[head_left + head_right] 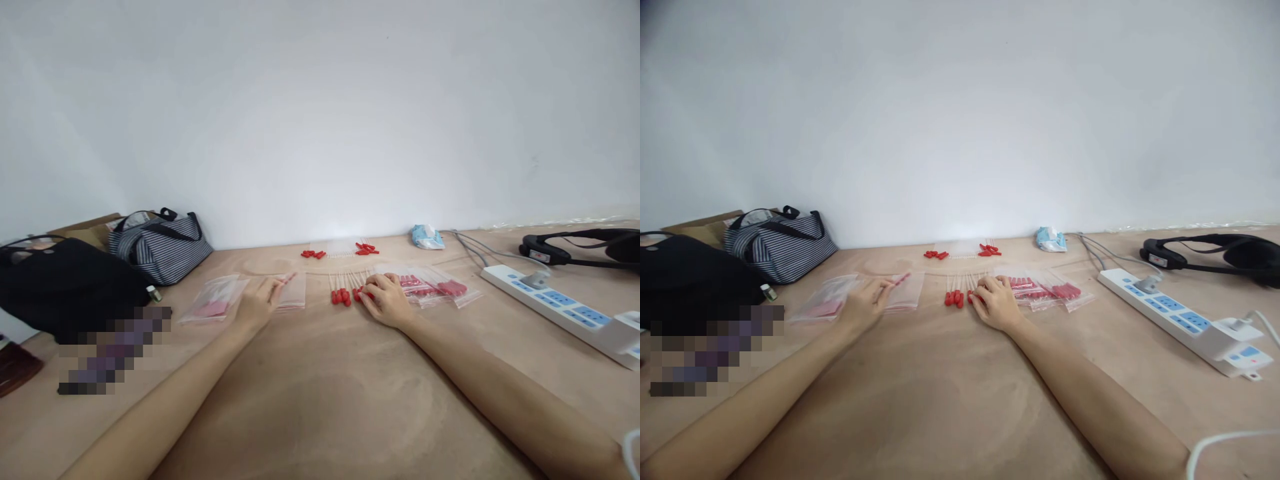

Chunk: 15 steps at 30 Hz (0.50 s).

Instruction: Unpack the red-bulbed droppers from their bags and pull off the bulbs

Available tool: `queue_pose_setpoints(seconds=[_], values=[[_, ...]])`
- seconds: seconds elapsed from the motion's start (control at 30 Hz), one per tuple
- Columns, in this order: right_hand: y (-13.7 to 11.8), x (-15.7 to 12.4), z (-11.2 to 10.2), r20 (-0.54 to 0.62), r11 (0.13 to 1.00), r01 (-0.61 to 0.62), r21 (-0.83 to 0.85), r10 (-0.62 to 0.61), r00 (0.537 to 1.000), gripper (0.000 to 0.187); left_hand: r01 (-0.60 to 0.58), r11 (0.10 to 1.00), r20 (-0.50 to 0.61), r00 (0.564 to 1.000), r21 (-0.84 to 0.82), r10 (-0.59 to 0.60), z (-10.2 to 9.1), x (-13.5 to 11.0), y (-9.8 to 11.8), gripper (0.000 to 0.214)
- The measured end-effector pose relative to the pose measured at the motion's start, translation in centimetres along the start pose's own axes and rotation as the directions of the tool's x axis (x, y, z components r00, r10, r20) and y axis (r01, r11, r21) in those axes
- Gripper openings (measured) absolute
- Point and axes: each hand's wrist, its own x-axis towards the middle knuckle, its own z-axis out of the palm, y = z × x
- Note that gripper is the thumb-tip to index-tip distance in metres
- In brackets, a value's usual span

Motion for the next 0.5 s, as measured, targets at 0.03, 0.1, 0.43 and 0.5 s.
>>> queue_pose_setpoints(seconds=[0.03, 0.1, 0.43, 0.5], values=[[0.0, 0.0, 0.0, 0.0, 1.0, 0.001, 0.004, -0.001, 1.0, 0.018, -0.036, 0.999, 0.044, 0.998, -0.028, 0.037, 0.4, -0.1, 0.9, 0.02], [-0.2, 0.0, -0.1, 0.003, 1.0, 0.003, 0.021, -0.003, 1.0, 0.018, -0.106, 0.989, 0.106, 0.988, -0.106, 0.117, 1.2, -0.4, 2.5, 0.019], [-5.5, 1.0, 0.9, 0.128, 0.983, 0.113, 0.142, -0.131, 0.983, 0.015, 0.06, 0.949, 0.212, 0.977, -0.311, 0.007, 2.1, -1.4, 4.6, 0.014], [-6.0, 1.3, 1.4, 0.126, 0.982, 0.131, 0.139, -0.149, 0.981, 0.018, 0.112, 0.942, 0.234, 0.971, -0.316, -0.037, 2.0, -1.4, 4.7, 0.014]])
